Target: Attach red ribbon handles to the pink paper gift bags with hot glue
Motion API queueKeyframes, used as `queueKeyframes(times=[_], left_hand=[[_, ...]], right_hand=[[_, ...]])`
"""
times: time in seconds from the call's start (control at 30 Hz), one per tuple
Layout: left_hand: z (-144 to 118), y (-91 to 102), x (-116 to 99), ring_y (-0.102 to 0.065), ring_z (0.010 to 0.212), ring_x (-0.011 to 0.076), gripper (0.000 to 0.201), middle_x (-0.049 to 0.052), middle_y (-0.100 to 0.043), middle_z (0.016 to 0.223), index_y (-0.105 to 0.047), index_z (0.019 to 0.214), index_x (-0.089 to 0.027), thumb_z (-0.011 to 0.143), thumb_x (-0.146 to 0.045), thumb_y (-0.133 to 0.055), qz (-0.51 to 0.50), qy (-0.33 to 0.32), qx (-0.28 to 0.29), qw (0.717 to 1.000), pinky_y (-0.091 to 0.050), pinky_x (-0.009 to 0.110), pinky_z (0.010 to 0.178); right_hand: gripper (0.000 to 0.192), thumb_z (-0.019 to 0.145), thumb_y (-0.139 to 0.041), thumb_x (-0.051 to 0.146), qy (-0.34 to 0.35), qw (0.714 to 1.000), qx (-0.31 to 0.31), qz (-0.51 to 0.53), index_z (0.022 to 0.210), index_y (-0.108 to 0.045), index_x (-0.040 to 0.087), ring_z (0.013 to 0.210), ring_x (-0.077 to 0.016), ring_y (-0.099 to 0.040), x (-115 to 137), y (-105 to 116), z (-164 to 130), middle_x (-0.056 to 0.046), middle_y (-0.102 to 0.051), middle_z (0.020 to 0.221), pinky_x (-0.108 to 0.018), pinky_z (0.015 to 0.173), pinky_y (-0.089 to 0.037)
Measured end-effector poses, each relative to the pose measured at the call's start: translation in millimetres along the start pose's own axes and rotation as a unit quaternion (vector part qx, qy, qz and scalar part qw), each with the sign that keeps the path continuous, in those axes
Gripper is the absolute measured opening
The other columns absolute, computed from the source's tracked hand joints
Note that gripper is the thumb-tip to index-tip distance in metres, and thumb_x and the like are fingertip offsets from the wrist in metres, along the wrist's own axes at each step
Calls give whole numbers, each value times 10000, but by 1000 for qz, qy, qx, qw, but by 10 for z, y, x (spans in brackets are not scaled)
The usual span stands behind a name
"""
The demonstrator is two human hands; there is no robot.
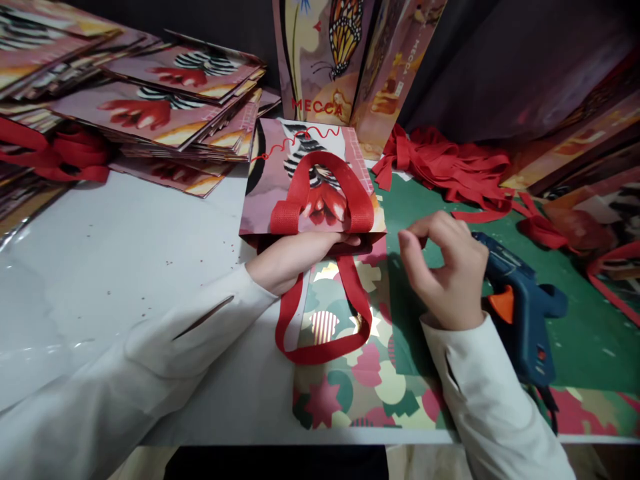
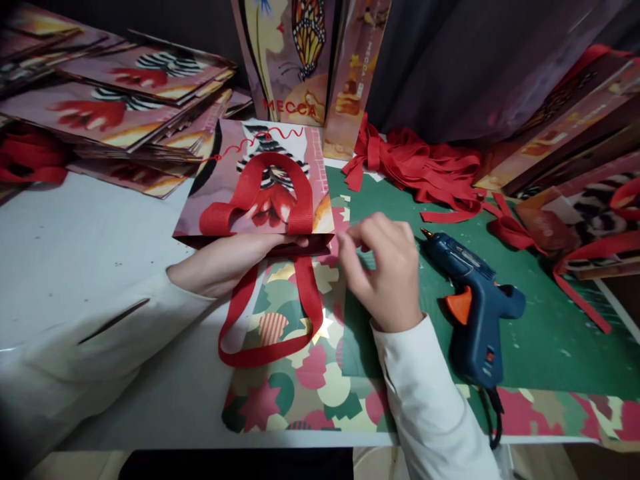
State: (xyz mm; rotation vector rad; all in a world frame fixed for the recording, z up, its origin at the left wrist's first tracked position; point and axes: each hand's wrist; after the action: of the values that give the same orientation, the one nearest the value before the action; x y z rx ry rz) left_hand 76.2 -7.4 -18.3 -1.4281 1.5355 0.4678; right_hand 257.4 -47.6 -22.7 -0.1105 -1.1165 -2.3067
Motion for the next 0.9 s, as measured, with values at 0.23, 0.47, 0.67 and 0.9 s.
queueKeyframes(times=[0.23,0.47,0.67,0.9], left_hand=[[53,20,49,-637,995,206,210,33,-744,929,-706,834,-145,637,-204,-747,-20,-10,48,999,-443,339,985],[19,-1,13,-644,940,189,188,39,-731,897,-699,790,-143,620,-190,-762,-10,-7,-12,1000,-453,318,958],[17,11,19,-649,909,199,152,36,-724,821,-707,802,-148,670,-224,-708,3,1,-4,1000,-461,335,919],[31,16,43,-643,902,198,123,42,-719,811,-689,739,-142,666,-234,-723,11,-16,18,1000,-455,345,913]], right_hand=[[60,914,-556,209,50,996,72,12,952,-599,222,780,-173,-571,141,-191,-76,-15,-640,816,-328,757,-368],[106,878,-581,263,-65,996,61,25,793,-614,210,639,-148,-560,188,-231,-124,-1,-649,709,-308,670,-374],[221,848,-609,353,-247,927,135,249,998,-656,198,491,-106,-495,287,-350,-159,39,-586,601,-254,531,-388],[251,800,-654,435,-349,812,145,446,827,-611,190,456,-82,-426,312,-463,-143,66,-490,525,-223,456,-336]])
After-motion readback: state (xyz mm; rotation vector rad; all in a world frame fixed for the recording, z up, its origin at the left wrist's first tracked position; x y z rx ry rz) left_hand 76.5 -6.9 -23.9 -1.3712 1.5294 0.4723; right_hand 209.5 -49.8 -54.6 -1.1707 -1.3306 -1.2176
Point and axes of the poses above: each hand's wrist, its own z-axis towards the middle knuckle, its own y-axis out of the back of the hand, x = y × z
